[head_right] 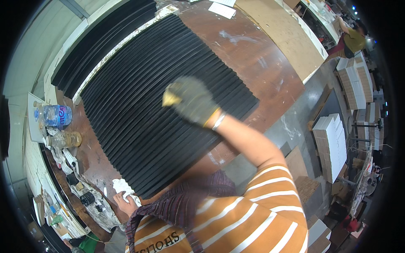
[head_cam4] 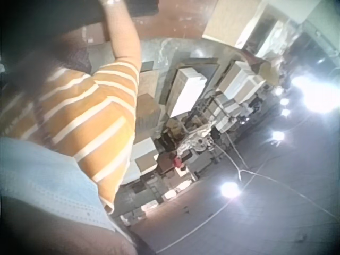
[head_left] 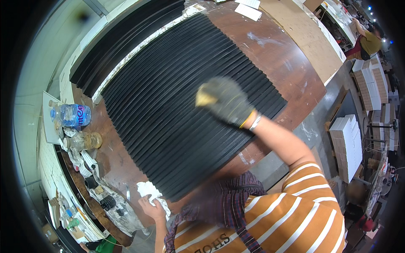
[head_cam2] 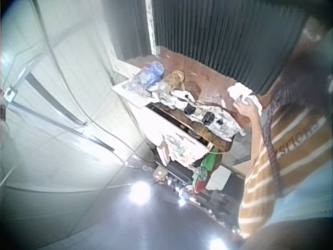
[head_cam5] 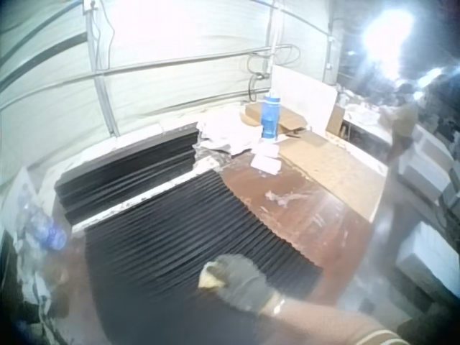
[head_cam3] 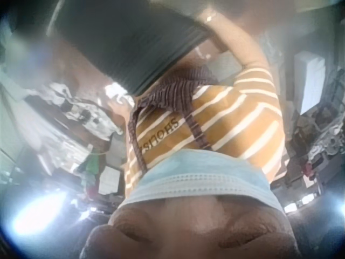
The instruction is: The person wipes a stack of black ribbed panels with a white cloth, then uses a small brush to clean the grooves. They alternate between wiping and brushing, handling the panels one at a time on a cluttered workbench.
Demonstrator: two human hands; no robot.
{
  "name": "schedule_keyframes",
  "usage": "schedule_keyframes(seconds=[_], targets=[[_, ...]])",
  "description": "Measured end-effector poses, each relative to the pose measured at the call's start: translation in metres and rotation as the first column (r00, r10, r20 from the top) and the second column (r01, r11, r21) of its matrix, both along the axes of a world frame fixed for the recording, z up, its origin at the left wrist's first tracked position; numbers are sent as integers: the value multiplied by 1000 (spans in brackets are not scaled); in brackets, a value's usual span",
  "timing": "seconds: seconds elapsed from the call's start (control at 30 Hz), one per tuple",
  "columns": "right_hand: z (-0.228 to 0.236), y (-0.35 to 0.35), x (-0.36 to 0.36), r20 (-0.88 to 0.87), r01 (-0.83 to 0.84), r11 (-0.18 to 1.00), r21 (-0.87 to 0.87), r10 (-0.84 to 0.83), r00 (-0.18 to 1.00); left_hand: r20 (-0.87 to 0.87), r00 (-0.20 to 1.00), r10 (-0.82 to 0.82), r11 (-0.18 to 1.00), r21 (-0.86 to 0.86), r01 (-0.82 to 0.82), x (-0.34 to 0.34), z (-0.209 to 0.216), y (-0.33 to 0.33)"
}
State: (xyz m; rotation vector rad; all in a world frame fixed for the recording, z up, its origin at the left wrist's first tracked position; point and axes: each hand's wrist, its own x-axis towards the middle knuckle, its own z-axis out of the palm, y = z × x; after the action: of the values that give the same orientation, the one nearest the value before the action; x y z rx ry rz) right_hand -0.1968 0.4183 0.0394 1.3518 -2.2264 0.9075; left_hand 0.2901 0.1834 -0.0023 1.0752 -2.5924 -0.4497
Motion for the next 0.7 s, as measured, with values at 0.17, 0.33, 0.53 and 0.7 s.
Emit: schedule_keyframes(seconds=[0.17, 0.33, 0.53, 0.7], targets=[[15, 73, -137, 126, 525, 797, 297, -578, 806, -3, 1000, 12, 999, 35, -12, 2, -1, 0], [30, 42, -110, 202, 442, 897, 33, -439, 876, 17, 1000, 16, 999, 44, -17, 1, 2, 1], [16, -12, -46, 126, -40, 966, 257, 8, 992, 43, 999, -6, 1000, 15, 5, -1, 3, 0], [24, 57, -157, 119, 505, 801, 321, -563, 818, 23, 1000, -14, 1000, -13, 14, 0, 2, 0]])
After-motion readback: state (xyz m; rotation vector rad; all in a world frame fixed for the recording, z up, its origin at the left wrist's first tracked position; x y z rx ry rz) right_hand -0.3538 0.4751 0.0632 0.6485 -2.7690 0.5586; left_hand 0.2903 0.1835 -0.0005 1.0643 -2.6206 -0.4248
